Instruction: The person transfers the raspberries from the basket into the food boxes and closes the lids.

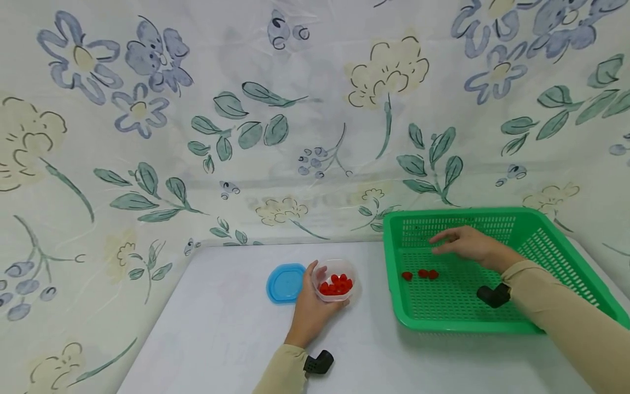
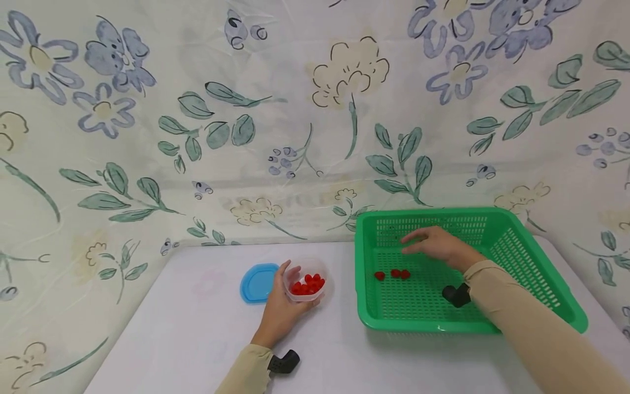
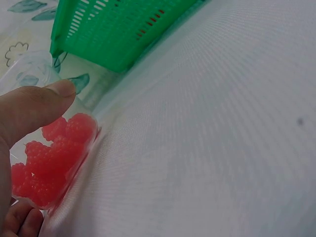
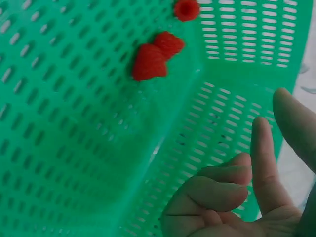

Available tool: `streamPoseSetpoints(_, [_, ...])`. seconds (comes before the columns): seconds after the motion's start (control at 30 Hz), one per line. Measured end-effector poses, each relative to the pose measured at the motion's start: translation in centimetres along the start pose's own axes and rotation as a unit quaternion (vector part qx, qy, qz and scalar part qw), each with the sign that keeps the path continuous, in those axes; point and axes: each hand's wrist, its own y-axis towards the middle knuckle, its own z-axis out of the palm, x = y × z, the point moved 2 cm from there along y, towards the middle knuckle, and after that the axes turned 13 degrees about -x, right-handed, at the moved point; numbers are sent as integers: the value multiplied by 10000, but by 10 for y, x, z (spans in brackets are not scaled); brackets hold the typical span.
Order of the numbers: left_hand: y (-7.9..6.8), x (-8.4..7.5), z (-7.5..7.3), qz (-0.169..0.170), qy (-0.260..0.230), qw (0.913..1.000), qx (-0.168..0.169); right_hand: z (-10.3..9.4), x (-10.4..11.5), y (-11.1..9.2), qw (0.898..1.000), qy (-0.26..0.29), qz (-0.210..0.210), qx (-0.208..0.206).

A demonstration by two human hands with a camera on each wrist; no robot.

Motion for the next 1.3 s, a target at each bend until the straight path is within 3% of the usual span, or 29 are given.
streamPoseSetpoints(0.23, [0, 0, 0, -44, 40, 10000, 5, 5, -9, 3, 9988, -142, 407, 231])
streamPoseSetpoints(0.53, [0, -1, -1, -3, -5, 10000, 21, 15, -11, 5, 9982, -340, 274, 401])
streamPoseSetpoints(0.73, [0, 0, -1, -16, -40, 10000, 26, 20, -12, 6, 9957, -815, 169, 407])
streamPoseSetpoints(1.3, [0, 1, -1, -36, -11, 10000, 27, 25, -16, 6, 9915, -1283, 92, 172])
